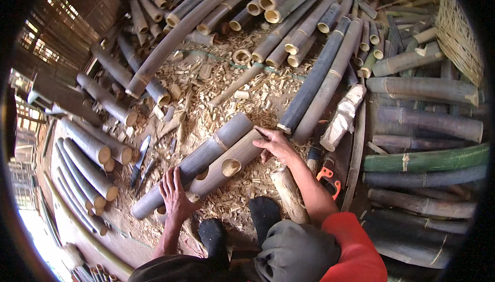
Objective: The person prepares bamboo segments for assembly by scraping the surface with a tool, sawing a joint, and fitting segments together.
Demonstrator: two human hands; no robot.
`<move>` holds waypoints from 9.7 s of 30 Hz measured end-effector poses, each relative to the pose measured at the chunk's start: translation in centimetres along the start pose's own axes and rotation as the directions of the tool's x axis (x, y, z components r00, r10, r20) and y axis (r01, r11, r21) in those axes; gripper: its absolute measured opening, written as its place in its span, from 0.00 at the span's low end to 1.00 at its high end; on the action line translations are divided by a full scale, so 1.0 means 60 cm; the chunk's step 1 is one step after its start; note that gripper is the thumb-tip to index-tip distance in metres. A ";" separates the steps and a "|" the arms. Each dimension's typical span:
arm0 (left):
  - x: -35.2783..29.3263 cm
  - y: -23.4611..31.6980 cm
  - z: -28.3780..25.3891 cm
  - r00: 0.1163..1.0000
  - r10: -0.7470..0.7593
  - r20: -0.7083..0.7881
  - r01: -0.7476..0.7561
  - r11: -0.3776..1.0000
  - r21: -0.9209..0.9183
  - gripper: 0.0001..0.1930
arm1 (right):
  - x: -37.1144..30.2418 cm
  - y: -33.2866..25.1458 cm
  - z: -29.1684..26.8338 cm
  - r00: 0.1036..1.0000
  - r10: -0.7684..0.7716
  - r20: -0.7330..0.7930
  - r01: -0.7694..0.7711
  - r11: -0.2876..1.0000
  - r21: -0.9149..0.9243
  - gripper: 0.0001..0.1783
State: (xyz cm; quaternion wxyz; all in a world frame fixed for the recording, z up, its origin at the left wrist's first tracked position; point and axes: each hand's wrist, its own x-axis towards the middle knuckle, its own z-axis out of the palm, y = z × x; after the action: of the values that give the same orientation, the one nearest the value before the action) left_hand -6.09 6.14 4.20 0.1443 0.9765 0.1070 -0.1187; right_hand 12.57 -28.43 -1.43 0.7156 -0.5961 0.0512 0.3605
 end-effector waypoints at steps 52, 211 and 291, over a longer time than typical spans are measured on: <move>-0.009 -0.035 0.022 0.997 -0.006 -0.081 0.003 0.999 -0.036 0.77 | -0.136 -0.045 0.144 0.923 -0.189 -0.334 0.229 0.970 0.084 0.15; -0.168 -0.294 -0.003 0.954 -0.239 -0.182 0.186 0.946 -0.266 0.74 | -0.097 0.136 0.544 0.899 0.022 0.437 0.414 0.285 -0.865 0.12; -0.064 -0.181 -0.020 0.994 -0.029 -0.110 0.018 0.995 -0.103 0.74 | 0.006 -0.083 0.121 0.851 -0.511 -0.119 0.091 0.368 -0.925 0.19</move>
State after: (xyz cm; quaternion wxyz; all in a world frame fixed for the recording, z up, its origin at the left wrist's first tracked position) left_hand -12.13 15.99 3.56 0.1862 0.9717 0.1323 -0.0602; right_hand 13.12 -21.91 4.50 0.3163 -0.9388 -0.1200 0.0646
